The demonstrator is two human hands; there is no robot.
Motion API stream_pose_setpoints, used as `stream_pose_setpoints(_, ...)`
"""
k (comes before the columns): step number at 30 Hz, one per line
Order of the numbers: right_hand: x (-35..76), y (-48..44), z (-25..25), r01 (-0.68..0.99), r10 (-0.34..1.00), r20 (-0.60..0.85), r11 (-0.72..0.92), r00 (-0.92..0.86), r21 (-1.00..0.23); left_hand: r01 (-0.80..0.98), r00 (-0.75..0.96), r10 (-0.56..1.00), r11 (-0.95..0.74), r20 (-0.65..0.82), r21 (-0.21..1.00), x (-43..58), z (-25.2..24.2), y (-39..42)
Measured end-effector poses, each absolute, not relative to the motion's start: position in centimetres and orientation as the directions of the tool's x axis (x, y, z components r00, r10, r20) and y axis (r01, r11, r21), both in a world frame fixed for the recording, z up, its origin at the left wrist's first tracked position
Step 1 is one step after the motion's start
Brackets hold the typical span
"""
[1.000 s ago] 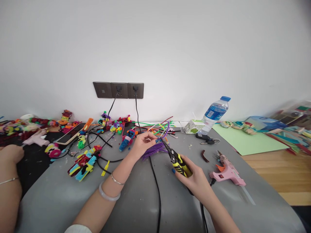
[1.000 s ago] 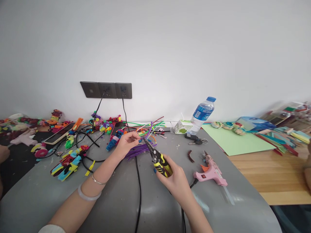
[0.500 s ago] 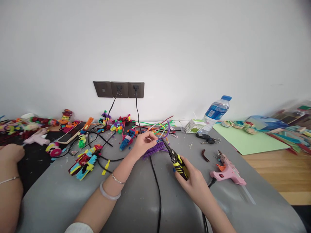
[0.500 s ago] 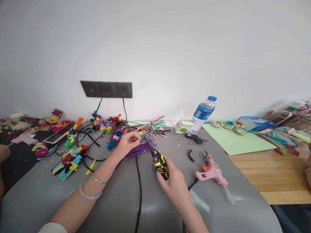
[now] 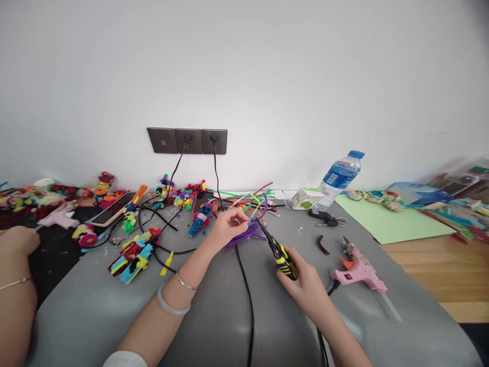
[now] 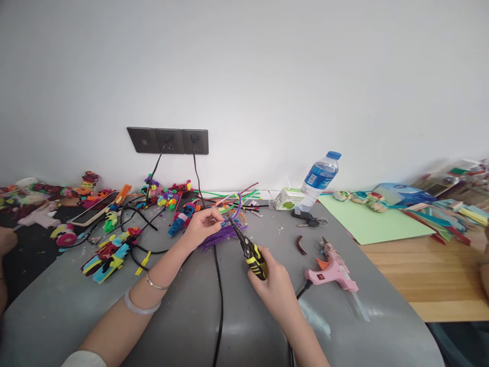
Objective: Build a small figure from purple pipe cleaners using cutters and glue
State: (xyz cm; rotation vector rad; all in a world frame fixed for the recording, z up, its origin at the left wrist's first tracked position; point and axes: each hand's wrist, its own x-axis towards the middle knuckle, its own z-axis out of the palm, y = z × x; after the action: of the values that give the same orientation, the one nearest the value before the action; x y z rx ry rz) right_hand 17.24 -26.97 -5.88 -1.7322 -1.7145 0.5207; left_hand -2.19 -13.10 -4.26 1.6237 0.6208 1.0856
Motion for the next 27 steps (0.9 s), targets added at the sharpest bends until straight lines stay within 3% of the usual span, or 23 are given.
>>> stream_pose_setpoints(9,17.2,-27.2,-4.5,0.720,0.987,0.150,0.067,0.053,-0.691,-0.186,0.456,0.848,-0.205,0.269,0.961,-2.1,-4.0,-13.2)
stream_pose_setpoints(17,16.9,-27.2,-4.7,0.687,0.999,0.029,0.033,-0.018,-0.725,-0.237,0.358,0.918,-0.087,0.170,0.968,-1.9,-4.6,-12.7)
stream_pose_setpoints(23,17.3,-26.9,-5.4,0.617,0.998,0.063,0.040,0.016,-0.786,-0.179,0.333,0.933,-0.083,0.140,0.980,-1.8,-4.9,-12.4)
stream_pose_setpoints(27,16.6,-27.2,-5.7,0.661,0.995,0.085,0.025,0.060,-0.750,-0.116,0.408,0.897,-0.131,0.168,0.985,-1.5,-5.0,-13.1)
